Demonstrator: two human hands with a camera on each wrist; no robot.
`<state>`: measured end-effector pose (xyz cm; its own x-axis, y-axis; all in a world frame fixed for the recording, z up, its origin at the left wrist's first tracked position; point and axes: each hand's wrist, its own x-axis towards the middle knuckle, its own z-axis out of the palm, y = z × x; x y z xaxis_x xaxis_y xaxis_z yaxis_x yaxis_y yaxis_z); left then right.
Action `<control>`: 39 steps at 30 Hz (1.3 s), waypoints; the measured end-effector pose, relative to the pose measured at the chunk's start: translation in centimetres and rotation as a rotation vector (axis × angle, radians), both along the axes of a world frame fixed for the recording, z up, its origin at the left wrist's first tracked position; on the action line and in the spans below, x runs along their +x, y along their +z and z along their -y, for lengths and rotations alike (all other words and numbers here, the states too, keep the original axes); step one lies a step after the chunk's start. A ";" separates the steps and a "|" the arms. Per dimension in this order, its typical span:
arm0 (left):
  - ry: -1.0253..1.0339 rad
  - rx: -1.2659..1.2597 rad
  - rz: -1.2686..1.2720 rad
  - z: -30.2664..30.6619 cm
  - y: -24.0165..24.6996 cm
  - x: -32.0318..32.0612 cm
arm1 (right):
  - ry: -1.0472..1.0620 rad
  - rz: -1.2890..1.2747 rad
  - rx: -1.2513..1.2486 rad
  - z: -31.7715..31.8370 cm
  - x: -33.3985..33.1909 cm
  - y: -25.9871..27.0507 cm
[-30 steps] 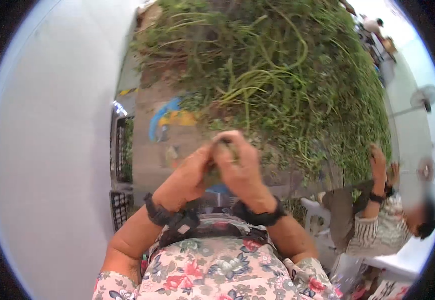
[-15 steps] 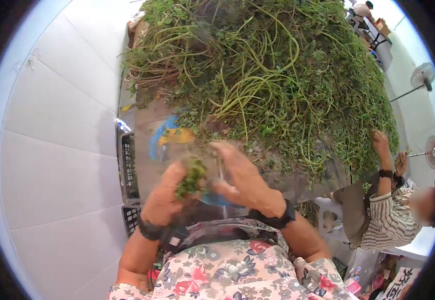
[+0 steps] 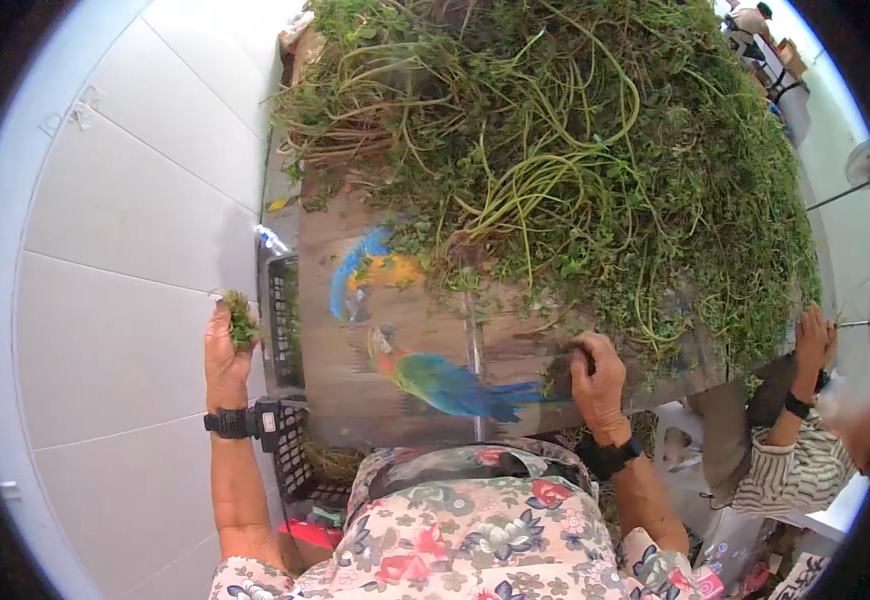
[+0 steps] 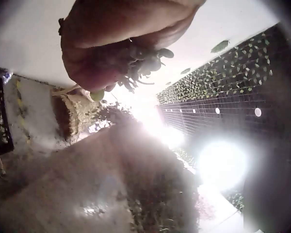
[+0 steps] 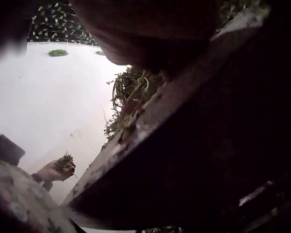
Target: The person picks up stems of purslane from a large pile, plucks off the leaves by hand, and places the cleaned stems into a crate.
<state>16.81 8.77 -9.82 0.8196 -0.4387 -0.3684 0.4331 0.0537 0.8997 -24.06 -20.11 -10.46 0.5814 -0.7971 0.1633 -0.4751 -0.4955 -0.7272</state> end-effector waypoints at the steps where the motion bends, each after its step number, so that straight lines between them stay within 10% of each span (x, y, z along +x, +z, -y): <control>1: 0.013 0.040 0.015 0.1 -0.1 0.4 | -0.005 0.018 -0.022 -0.2 0.2 -0.2; 4: -0.002 0.664 0.463 1.9 0.0 0.4 | -0.010 0.048 -0.068 -0.3 0.5 -0.3; 12: -0.759 0.457 0.764 17.1 5.1 -6.2 | -0.018 0.062 -0.051 -0.1 0.5 -0.2; 21: -0.905 0.575 1.194 26.6 1.9 -12.7 | -0.021 0.148 -0.094 0.0 0.0 -0.8; 26: -1.126 0.342 0.729 24.7 5.6 -12.9 | 0.001 0.179 -0.090 0.4 0.1 -0.2; 34: -0.798 0.081 -0.165 17.7 7.3 -15.6 | 0.015 0.132 -0.040 0.3 0.3 -0.1; 39: -0.751 0.119 0.025 15.7 6.8 -16.2 | 0.058 0.108 -0.045 0.1 0.1 0.0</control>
<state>0.61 -6.94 -3.03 0.3253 -0.8403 -0.4336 0.2942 -0.3459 0.8910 -23.96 -20.17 -10.41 0.6034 -0.7532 0.2619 -0.3653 -0.5530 -0.7489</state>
